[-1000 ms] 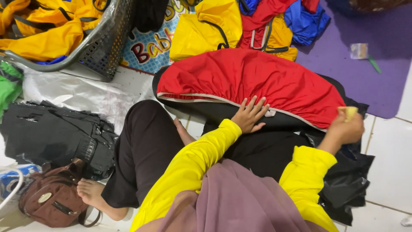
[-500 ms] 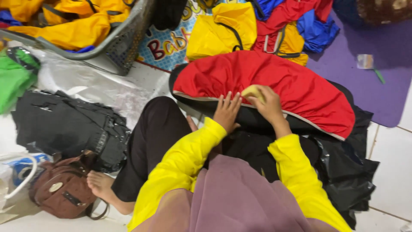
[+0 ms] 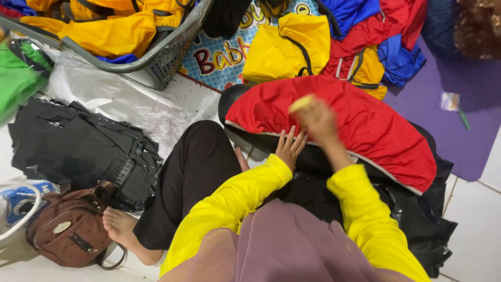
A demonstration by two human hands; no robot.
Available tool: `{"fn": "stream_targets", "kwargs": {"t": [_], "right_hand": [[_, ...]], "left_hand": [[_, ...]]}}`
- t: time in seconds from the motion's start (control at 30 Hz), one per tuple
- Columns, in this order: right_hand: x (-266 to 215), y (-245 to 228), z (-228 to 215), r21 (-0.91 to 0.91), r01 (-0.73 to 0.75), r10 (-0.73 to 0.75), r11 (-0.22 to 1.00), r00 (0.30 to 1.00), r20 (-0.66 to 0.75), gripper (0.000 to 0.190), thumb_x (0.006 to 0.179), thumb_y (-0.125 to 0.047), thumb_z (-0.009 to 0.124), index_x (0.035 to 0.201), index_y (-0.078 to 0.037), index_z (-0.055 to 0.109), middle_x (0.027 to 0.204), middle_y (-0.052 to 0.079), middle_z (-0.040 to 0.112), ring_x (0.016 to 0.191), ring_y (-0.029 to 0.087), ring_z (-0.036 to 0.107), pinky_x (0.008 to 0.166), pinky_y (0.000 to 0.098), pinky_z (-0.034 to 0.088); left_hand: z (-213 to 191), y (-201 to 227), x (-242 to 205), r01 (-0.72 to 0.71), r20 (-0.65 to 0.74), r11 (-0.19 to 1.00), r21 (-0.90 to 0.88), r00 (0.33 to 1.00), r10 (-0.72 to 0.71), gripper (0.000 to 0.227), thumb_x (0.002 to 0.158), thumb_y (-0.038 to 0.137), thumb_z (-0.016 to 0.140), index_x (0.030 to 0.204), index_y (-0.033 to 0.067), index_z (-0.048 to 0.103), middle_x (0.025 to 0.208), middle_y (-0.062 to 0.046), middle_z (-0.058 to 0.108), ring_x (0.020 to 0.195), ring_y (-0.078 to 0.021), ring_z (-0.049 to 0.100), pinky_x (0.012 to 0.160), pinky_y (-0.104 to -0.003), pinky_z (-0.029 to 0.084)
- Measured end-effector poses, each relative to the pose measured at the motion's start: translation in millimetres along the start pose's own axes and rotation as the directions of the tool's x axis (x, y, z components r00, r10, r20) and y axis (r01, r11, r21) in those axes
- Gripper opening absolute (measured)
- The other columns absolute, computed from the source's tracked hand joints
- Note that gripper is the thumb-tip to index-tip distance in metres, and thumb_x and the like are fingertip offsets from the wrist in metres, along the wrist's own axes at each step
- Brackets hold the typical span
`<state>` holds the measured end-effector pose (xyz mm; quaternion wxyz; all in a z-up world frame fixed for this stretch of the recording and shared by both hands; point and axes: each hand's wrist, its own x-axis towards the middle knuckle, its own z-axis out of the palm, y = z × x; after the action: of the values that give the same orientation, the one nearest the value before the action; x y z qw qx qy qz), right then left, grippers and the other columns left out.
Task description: The person packs a red garment into a plastic sleeve, seals a black bag with tape, and then uses a yellow sponge to wipe down several red fabric items on a padded surface.
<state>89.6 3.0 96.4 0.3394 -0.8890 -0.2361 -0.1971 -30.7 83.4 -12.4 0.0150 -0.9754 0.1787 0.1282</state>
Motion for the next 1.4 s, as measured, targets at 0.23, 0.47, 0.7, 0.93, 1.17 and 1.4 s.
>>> {"fn": "stream_targets", "kwargs": {"t": [0.23,0.47,0.7,0.93,1.17,1.4], "right_hand": [[20,70,50,-0.295,0.075,-0.01,0.953,0.976,0.218,0.019,0.092,-0.026,0.073,0.107,-0.015,0.072,0.086,0.01,0.065,0.088,0.034,0.066,0.077,0.0471,0.056],[51,83,41,-0.057,-0.313,0.281,0.948,0.909,-0.308,0.025,0.101,-0.041,0.072,0.11,-0.018,0.064,0.09,0.012,0.07,0.085,0.039,0.071,0.072,0.0459,0.056],[10,-11,66,0.068,-0.05,0.044,0.996,0.996,0.083,0.024,0.097,-0.038,0.073,0.104,-0.015,0.067,0.084,0.008,0.068,0.086,0.031,0.07,0.073,0.0395,0.055],[63,15,54,-0.373,-0.097,0.115,0.923,0.993,0.026,0.017,0.089,-0.029,0.079,0.096,-0.015,0.072,0.073,0.012,0.064,0.079,0.038,0.064,0.071,0.0495,0.055],[43,-33,66,-0.045,-0.105,0.108,0.993,0.991,0.082,0.023,0.102,-0.028,0.062,0.097,-0.006,0.063,0.077,0.025,0.06,0.083,0.051,0.059,0.075,0.0588,0.05],[56,24,99,-0.348,0.026,0.047,0.937,0.979,0.199,0.023,0.093,-0.038,0.074,0.093,-0.016,0.067,0.073,0.01,0.063,0.079,0.034,0.065,0.069,0.0468,0.056]], "left_hand": [[-28,-4,-11,0.047,0.062,0.998,0.04,0.997,-0.05,0.087,0.102,0.034,0.059,0.167,0.0214,0.002,0.175,-0.004,-0.006,0.159,-0.0395,-0.005,0.127,-0.066,0.0],[-94,-51,-30,-0.085,-0.008,0.931,-0.355,0.996,0.087,0.109,0.082,0.061,0.077,0.162,0.0114,0.024,0.173,-0.015,-0.001,0.159,-0.0437,-0.004,0.124,-0.072,-0.003],[-106,-149,-25,0.26,-0.364,0.885,-0.386,0.839,-0.405,0.117,0.064,0.062,0.088,0.16,0.0201,0.036,0.171,-0.008,0.023,0.156,-0.043,0.014,0.121,-0.074,0.013],[-83,-180,-20,0.461,0.038,0.814,-0.353,0.876,-0.48,0.147,0.059,0.08,0.086,0.168,0.023,0.004,0.174,-0.015,-0.005,0.157,-0.0491,-0.007,0.116,-0.081,-0.001],[-91,-168,-16,0.454,0.003,0.822,-0.344,0.876,-0.482,0.153,0.056,0.078,0.087,0.167,0.0163,0.002,0.173,-0.017,-0.003,0.155,-0.0511,0.0,0.116,-0.079,0.013],[-84,-172,-17,0.459,0.021,0.826,-0.326,0.877,-0.479,0.161,0.053,0.083,0.088,0.166,0.0103,0.0,0.173,-0.015,-0.002,0.156,-0.0487,0.0,0.118,-0.076,0.014]]}}
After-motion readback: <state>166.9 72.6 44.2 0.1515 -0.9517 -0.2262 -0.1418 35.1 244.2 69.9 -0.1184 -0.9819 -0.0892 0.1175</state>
